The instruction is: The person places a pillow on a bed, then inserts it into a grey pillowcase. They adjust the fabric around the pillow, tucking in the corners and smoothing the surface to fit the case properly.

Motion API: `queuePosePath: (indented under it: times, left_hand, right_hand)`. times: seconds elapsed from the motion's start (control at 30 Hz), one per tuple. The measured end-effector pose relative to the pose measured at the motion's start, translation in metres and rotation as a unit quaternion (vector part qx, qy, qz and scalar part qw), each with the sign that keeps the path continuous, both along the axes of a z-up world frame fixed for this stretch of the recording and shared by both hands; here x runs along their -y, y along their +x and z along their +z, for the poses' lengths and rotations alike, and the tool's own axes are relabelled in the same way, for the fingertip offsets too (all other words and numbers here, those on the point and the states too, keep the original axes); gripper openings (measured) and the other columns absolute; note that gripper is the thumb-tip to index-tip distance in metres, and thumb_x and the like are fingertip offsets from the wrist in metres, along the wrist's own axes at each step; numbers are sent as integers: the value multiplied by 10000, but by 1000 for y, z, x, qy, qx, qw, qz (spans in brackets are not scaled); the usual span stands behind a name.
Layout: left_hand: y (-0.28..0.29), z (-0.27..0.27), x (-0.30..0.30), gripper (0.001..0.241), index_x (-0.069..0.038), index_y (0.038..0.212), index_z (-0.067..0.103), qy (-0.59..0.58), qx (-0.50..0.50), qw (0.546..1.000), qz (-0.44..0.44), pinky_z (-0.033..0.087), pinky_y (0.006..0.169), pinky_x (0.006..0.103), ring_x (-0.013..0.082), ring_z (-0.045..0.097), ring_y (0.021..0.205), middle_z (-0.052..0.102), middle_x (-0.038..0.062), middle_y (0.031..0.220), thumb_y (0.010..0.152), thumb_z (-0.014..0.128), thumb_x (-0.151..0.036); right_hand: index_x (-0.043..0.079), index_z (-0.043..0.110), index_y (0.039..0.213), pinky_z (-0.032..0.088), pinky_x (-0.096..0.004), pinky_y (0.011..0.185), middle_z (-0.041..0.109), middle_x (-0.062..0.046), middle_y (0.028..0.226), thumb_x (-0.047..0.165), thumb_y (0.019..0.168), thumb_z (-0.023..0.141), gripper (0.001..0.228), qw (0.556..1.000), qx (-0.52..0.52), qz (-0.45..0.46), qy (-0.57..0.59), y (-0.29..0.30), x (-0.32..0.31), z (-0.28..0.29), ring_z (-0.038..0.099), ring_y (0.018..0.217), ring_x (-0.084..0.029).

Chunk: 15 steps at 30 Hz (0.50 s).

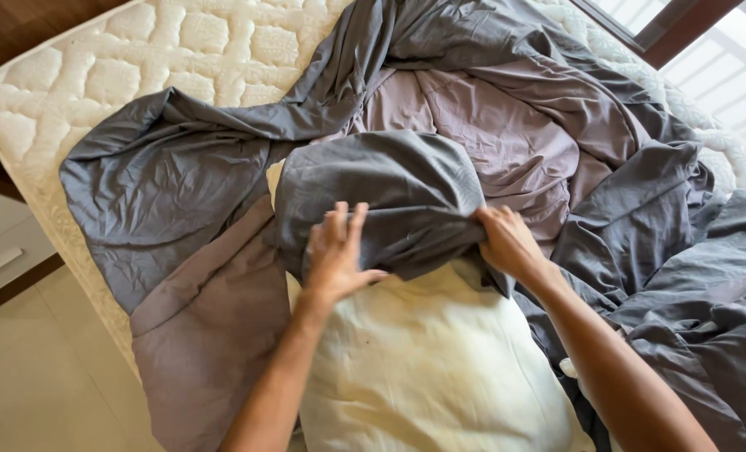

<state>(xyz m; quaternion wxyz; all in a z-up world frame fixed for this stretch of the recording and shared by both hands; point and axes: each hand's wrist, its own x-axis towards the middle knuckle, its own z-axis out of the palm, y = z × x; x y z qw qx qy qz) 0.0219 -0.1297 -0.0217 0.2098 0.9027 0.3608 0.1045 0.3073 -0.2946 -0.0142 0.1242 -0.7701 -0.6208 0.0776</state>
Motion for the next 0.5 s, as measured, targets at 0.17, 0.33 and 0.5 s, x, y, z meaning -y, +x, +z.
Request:
queuePosePath:
  times: [0.17, 0.33, 0.5]
  left_hand:
    - [75, -84, 17, 930, -67, 1472, 381, 14, 154, 988, 25, 165, 1150, 681, 455, 312, 1446, 422, 257, 1517, 749, 868, -390]
    - [62, -72, -53, 399, -87, 1272, 561, 35, 72, 992, 102, 373, 1077, 580, 349, 644, 1142, 696, 152, 1184, 884, 652, -68]
    - [22, -26, -137, 206, -56, 1085, 585, 202, 85, 968, 122, 553, 768, 520, 380, 679, 945, 686, 173, 1012, 909, 555, 46]
  right_hand:
    - [10, 548, 1206, 517, -409, 840, 677, -208, 960, -135, 769, 438, 474, 939, -205, -92, 259, -6, -36, 41, 669, 919, -344]
    - [40, 586, 1190, 521, -433, 728, 701, -159, 861, -95, 756, 542, 457, 965, -187, -83, 165, -2, -50, 110, 676, 797, -317]
    - [94, 585, 1307, 580, -455, 738, 729, -166, 905, 424, 677, 895, 776, 974, 81, 48, -208, 44, -78, 59, 729, 835, -335]
